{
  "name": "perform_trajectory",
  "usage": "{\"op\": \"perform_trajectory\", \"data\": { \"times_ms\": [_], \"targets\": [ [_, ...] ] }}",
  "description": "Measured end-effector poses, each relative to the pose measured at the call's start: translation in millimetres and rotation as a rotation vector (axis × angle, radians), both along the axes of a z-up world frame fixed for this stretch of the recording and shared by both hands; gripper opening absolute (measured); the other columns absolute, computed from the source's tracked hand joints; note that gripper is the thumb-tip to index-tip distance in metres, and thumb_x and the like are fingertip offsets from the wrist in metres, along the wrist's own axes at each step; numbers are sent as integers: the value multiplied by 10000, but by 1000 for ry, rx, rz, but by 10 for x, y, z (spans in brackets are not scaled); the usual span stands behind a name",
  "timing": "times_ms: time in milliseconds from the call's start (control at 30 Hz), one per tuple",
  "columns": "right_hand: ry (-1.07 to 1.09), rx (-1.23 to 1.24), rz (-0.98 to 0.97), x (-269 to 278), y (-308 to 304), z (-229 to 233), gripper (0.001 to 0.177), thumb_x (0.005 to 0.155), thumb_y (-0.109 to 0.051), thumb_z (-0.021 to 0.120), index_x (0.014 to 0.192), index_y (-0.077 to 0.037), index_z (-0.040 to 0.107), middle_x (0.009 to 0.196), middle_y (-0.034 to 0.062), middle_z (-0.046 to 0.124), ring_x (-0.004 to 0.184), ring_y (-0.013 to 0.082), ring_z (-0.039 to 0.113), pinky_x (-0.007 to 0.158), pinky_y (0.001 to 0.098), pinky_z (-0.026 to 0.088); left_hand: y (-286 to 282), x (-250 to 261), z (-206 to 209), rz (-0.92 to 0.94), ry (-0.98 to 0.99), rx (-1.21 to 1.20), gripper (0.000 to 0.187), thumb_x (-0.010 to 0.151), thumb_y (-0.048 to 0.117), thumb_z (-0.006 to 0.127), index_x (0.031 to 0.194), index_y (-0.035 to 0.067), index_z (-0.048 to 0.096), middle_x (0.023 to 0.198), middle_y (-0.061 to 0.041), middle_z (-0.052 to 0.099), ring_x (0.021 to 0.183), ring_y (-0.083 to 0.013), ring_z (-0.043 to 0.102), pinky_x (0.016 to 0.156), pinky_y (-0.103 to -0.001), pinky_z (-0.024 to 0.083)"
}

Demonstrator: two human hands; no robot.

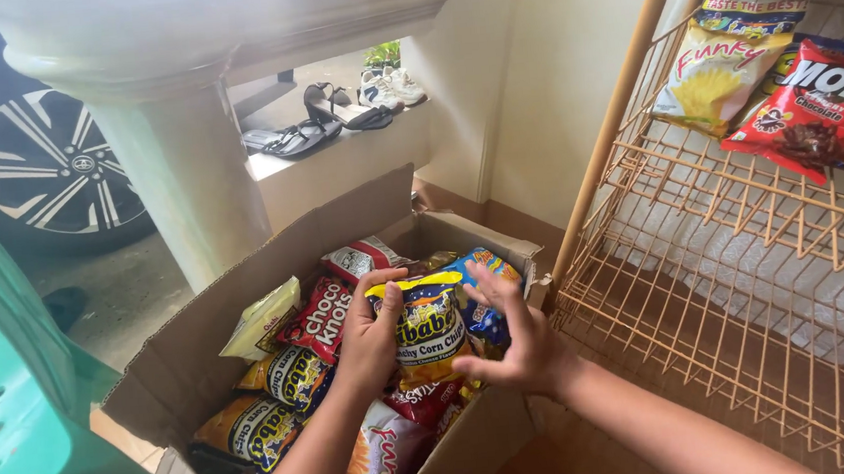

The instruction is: Take snack bags from a cardboard box and arrange them neatly on a wire shelf.

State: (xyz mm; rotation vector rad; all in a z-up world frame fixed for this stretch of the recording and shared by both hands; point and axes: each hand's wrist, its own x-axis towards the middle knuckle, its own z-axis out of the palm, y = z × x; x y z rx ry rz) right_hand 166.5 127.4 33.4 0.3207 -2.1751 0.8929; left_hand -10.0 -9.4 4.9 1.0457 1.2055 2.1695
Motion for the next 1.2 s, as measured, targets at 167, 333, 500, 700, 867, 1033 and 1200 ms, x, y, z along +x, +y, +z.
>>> {"op": "perform_trajectory", "data": {
  "times_ms": [167, 333, 500, 700, 867, 1033, 1200],
  "targets": [
    [-496, -404, -214, -128, -6, -220, 806, 799, -352, 831, 1427, -18, 451, 1339, 170, 673, 1297, 235, 628, 1036, 397, 554, 60, 17, -38, -58, -13, -27, 314, 1054, 271, 509, 1275, 52, 543, 1160, -112, 721, 1037, -149, 689, 888, -302, 580],
    [-423, -497, -74, -224, 70, -397, 630, 931, -292, 727, 1436, -17, 471, 1348, 129, 689, 1248, 199, 640, 1067, 352, 504, 49, -59, -129, 29, 92, -60, 445, 1029, 281, 542, 1391, 50, 425, 1282, -117, 658, 1165, -170, 640, 1002, -320, 528],
    [-446, -728, -66, -191, 230, -242, 647, 931, -365, 638, 1483, -111, 417, 1400, 69, 614, 1191, 194, 646, 1025, 365, 526, 71, -60, -201, -61, 356, -170, 583, 908, 215, 757, 1356, 22, 438, 1274, -127, 637, 1214, -192, 606, 1051, -359, 483],
    [-474, -244, -312, 105, 182, 244, 525, 943, -327, 681, 1367, -69, 512, 1248, 107, 719, 1139, 223, 710, 984, 376, 561, -25, 144, 13, -128, 334, -193, 489, 890, 130, 766, 1294, 36, 506, 1186, -98, 686, 1119, -146, 665, 957, -335, 577],
    [-296, -128, -350, 505, 36, 524, 492, 953, -265, 697, 1352, -45, 511, 1242, 131, 689, 1123, 247, 711, 941, 383, 583, 16, 458, 372, -95, 344, -211, 508, 828, 76, 802, 1252, 57, 522, 1115, -90, 664, 1038, -147, 687, 869, -342, 616],
    [50, 270, -393, 1039, 60, 1001, 431, 1047, -145, 686, 1421, -29, 507, 1357, 190, 617, 1271, 323, 652, 1089, 408, 541, 230, 900, 1102, 47, 611, -101, 453, 826, 93, 798, 1217, 71, 570, 1122, -76, 701, 1064, -167, 705, 835, -338, 610],
    [159, 447, -721, 1643, 305, 1538, 486, 911, -151, 793, 1311, -45, 538, 1362, 222, 510, 1307, 365, 542, 1101, 433, 478, 795, 1394, 1714, 215, 867, 206, 481, 846, 49, 766, 1291, 39, 584, 1177, -157, 687, 1118, -299, 689, 940, -412, 560]
  ]
}}
